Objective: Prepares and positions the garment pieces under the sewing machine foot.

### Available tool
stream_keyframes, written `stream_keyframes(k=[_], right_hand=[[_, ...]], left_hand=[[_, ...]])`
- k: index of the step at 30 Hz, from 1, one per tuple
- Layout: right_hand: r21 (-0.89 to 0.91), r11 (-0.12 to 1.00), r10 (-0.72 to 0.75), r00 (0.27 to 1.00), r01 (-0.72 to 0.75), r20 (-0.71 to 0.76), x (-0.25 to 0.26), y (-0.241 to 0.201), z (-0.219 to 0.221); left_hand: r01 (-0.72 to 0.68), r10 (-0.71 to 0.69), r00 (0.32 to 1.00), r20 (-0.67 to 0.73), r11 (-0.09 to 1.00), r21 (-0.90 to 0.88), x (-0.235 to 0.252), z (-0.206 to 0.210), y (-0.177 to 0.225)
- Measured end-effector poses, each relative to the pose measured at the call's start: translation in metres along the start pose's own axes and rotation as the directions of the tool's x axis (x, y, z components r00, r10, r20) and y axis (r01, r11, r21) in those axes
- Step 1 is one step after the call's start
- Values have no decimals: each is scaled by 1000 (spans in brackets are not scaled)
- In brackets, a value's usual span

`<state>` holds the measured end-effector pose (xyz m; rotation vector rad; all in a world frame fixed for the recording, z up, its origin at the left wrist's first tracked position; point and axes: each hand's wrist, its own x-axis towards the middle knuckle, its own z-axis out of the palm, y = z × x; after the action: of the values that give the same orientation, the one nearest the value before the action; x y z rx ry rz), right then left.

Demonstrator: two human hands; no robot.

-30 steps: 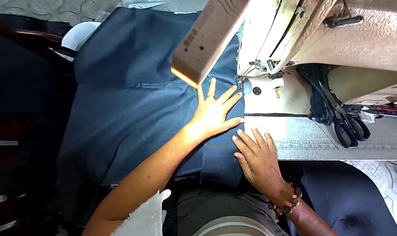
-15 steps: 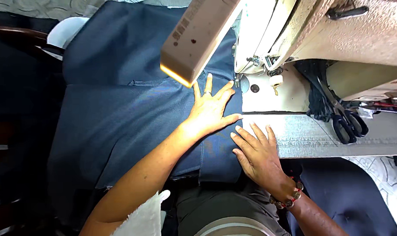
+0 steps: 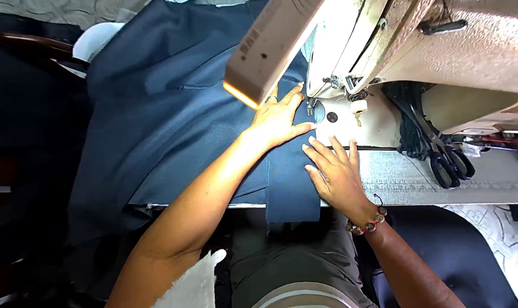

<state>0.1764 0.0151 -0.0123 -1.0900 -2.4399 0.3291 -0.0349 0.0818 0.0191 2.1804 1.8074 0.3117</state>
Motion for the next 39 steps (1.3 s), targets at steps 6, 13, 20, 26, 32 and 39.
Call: stream_keyframes(k=[6,13,20,26,32,39], right_hand=[[69,997,24,1000,-23,-16,0,0,-1],[414,904,206,955,-102,-214,-10,7,-11],[152,988,-18,990,39,-140,-30,-2,-4],[33,999,11,987,-6,-161,-42,-5,-5],[-45,979,-204,967,199,-153,-54,-3,-3],[-13,974,-225,971,225,-84,-58,-7,-5]], left_hand=[[-161,161,987,-23,986,36,-118,6,45],[-284,255,948,-192,949,-138,-159,40,34],[-102,-380,901,-208,282,-954,-152,-13,19],[-184,-11,956,-294,757,-627,-158,-1,29],[-301,276,952,-132,926,-227,-147,10,48],[1,-38,975,-218,986,-167,-123,14,1]])
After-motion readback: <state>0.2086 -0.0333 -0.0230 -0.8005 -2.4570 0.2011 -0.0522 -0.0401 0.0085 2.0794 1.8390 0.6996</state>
